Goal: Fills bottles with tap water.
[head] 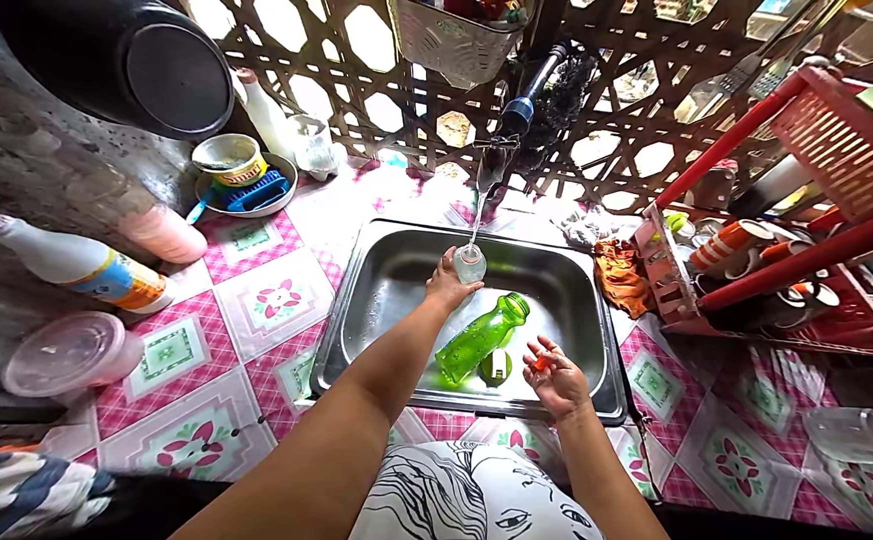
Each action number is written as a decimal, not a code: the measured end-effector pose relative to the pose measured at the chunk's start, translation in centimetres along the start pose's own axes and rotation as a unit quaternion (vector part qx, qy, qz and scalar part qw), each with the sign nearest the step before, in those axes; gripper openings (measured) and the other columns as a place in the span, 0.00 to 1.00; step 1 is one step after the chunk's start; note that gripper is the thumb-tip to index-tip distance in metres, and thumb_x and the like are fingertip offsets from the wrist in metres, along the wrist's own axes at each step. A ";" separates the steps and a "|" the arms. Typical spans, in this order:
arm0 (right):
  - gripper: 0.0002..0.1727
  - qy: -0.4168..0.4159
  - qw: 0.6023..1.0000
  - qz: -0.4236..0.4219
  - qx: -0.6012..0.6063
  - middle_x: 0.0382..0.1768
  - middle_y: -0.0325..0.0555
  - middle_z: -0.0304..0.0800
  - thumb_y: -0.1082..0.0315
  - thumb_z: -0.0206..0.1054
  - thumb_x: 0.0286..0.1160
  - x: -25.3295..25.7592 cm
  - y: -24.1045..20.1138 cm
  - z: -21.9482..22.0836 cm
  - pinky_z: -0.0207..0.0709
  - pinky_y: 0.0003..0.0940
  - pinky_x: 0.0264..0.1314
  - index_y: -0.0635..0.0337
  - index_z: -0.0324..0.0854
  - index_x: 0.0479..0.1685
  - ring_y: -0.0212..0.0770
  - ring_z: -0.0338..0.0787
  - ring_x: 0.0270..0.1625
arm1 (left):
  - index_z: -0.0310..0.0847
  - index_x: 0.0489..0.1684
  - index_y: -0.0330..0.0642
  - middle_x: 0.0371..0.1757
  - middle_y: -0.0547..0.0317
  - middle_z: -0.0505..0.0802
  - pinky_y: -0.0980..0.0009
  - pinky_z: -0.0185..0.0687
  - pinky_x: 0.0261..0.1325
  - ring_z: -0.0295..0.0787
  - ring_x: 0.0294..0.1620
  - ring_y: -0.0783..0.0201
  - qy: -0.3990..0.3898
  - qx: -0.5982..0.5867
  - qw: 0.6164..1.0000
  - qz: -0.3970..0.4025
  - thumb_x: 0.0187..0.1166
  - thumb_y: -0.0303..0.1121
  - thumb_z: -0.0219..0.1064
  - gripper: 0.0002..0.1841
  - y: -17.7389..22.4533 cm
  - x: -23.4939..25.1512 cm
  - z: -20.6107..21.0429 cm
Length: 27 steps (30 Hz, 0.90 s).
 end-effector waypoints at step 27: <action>0.13 -0.004 1.000 -0.002 0.014 0.44 0.50 0.91 0.75 0.53 0.86 0.3 0.2 -0.5 0.86 0.35 0.32 0.55 0.76 0.63 0.42 0.90 0.33 | 0.40 0.96 0.57 0.91 0.44 0.64 0.35 0.69 0.77 0.72 0.82 0.37 -0.004 0.007 1.000 -0.003 0.60 0.60 0.84 0.63 0.2 -0.2 -0.2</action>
Point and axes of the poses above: each hand's wrist, its own x-axis towards the middle knuckle, its own z-axis out of the palm, y = z × x, the point moved 7 cm from there along x, towards the middle knuckle
